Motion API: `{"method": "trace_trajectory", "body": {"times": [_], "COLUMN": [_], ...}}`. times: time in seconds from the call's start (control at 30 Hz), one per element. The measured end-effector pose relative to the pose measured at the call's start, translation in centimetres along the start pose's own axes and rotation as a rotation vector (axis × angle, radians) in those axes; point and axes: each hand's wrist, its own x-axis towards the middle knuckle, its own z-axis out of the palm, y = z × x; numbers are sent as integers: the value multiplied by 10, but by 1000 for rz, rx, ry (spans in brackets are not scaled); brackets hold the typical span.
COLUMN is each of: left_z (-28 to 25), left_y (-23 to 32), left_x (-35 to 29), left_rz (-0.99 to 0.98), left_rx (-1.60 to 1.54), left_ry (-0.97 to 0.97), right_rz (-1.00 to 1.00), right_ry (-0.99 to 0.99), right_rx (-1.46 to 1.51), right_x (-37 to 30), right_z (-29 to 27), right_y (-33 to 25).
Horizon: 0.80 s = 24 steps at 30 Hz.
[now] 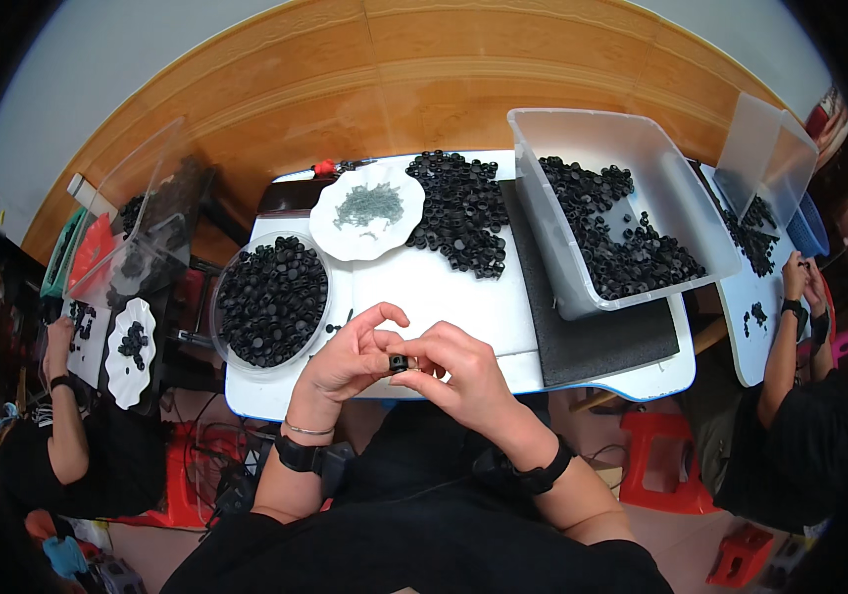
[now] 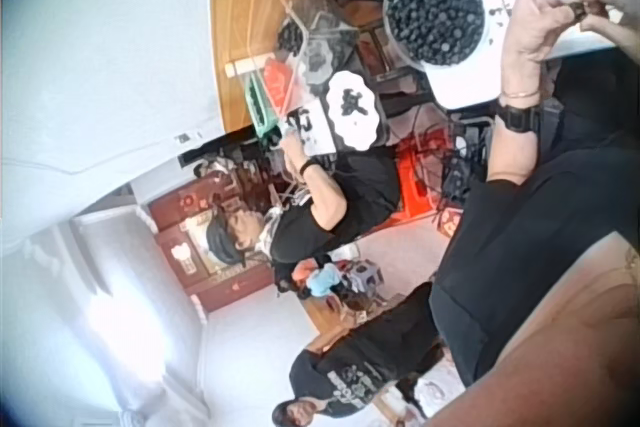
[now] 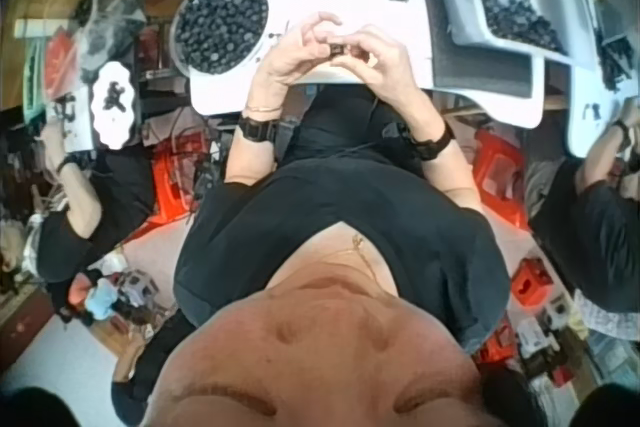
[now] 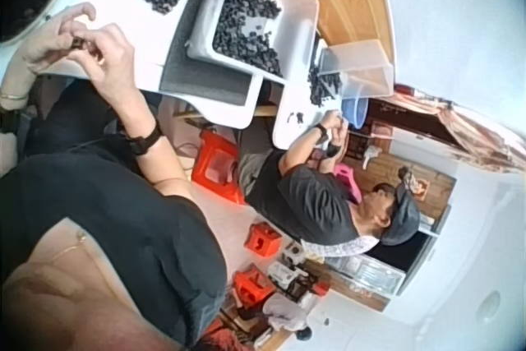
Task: The person is assembling small black plastic components by inserting small silver pins into them and organizing them in containers.
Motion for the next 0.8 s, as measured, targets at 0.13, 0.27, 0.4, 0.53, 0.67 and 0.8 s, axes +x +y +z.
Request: {"method": "trace_trajectory", "body": {"times": [0.13,0.27,0.4,0.53,0.67,0.8], "left_z": [0,6,2,1,-2,-47], "left_y": [9,18,26,30,44,76], "left_x": [-6,-11,-18,-29,-44,-77], "left_rz": [52,47,30,20,35,339], "left_rx": [120,175,243,270,468,876], "left_ry": [-11,45,24,75,220,653], "right_rz": [-113,-181,-226,-205,-221,3], "right_ry": [-12,-31,-49,-76,-112,-52], "right_rx": [-91,-102,-101,-69,-11,6], "right_x": [4,9,12,16,21,23], "right_z": [4,6,12,23,32,26], "right_y": [0,1,3,0,5,20]}}
